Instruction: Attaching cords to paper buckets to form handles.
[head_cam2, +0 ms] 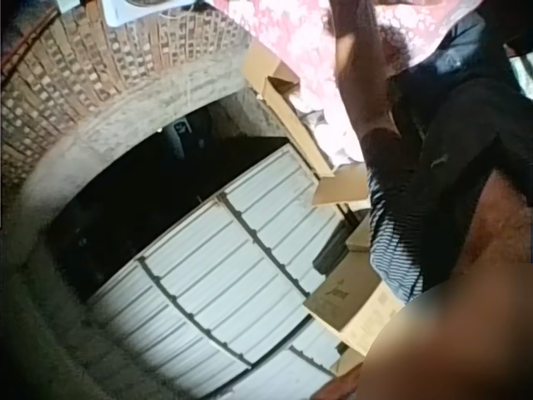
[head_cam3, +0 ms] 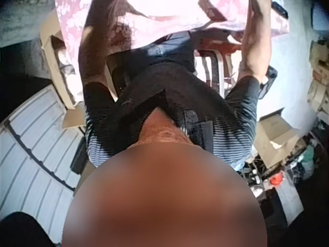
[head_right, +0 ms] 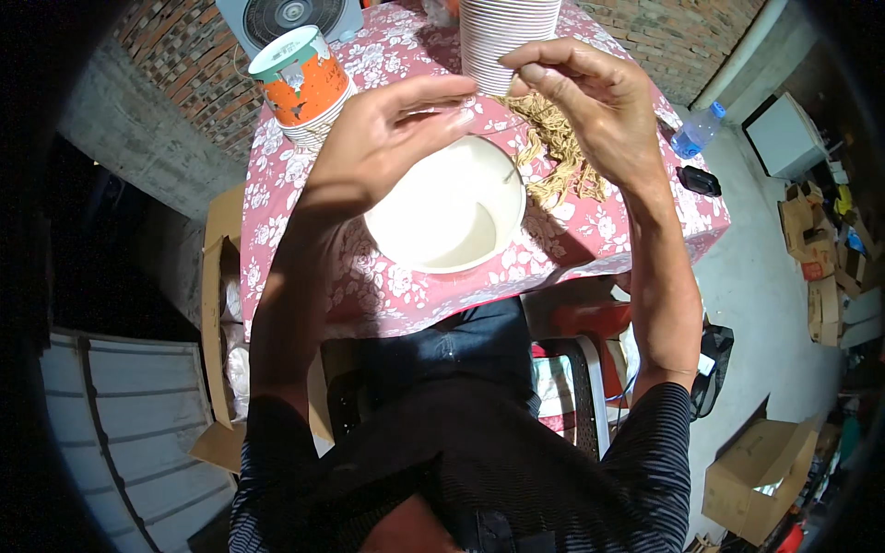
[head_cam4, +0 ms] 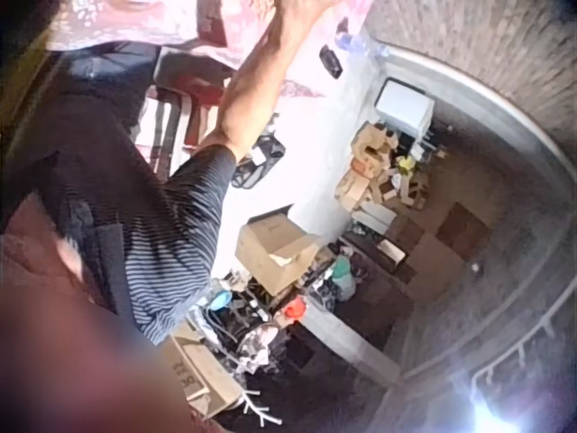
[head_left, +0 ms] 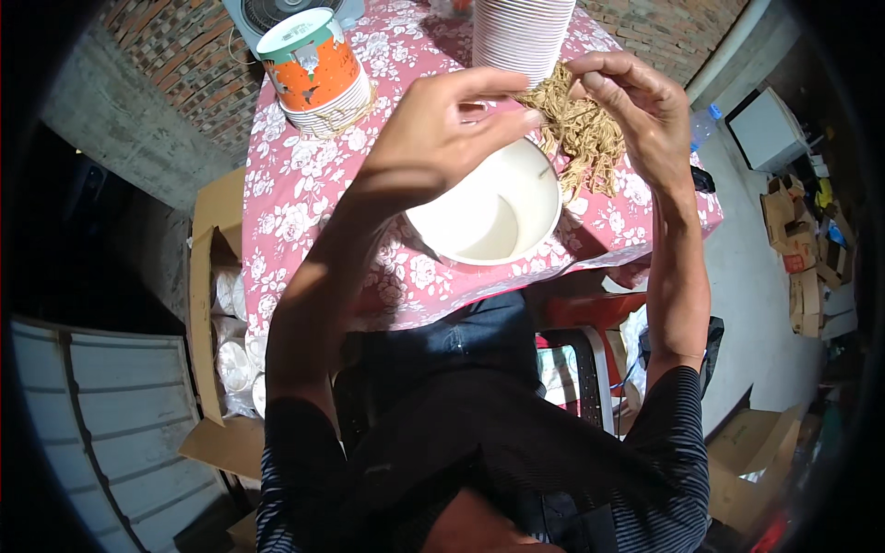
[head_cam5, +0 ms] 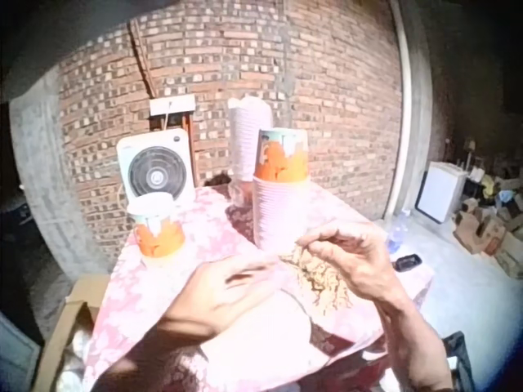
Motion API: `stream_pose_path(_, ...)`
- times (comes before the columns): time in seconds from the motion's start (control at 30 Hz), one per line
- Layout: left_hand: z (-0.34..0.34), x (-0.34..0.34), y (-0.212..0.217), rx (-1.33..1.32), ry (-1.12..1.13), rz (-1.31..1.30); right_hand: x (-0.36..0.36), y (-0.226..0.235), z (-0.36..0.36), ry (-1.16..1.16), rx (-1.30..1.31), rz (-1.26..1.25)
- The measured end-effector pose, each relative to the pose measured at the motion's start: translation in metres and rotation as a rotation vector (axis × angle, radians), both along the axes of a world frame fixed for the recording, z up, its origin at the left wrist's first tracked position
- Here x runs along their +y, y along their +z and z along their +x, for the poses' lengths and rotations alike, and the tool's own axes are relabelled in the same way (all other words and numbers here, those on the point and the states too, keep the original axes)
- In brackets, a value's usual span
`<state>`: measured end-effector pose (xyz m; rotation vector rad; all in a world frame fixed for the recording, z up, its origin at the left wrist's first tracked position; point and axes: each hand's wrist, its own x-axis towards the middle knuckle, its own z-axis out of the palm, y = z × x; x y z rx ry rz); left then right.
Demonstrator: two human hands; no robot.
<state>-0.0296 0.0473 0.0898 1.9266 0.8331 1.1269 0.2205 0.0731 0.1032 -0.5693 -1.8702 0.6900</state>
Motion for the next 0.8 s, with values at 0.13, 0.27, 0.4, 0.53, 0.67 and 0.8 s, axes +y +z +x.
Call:
stream_pose_path(0.13,0.021,0.019,0.006,-0.121,-0.132,-0.159,0.003,0.009,-0.009,0.021,0.031,-0.033)
stream_pose_path(0.27,0.023,0.016,0.005,-0.214,-0.222,-0.271,0.009,0.008,-0.005,-0.084,-0.001,0.036)
stream_pose_path(0.4,0.015,0.018,-0.005,-0.264,-0.324,-0.397,0.014,0.002,0.001,-0.114,0.025,-0.006)
stream_pose_path(0.53,0.002,0.014,-0.011,-0.231,-0.322,-0.504,0.018,-0.005,0.004,-0.132,0.021,-0.026)
stream_pose_path(0.67,-0.006,0.002,-0.012,-0.193,-0.288,-0.582,0.024,-0.004,0.011,-0.102,0.098,-0.022)
stream_pose_path(0.8,-0.013,-0.011,-0.01,-0.149,-0.239,-0.588,0.027,-0.005,0.017,-0.139,0.149,0.005)
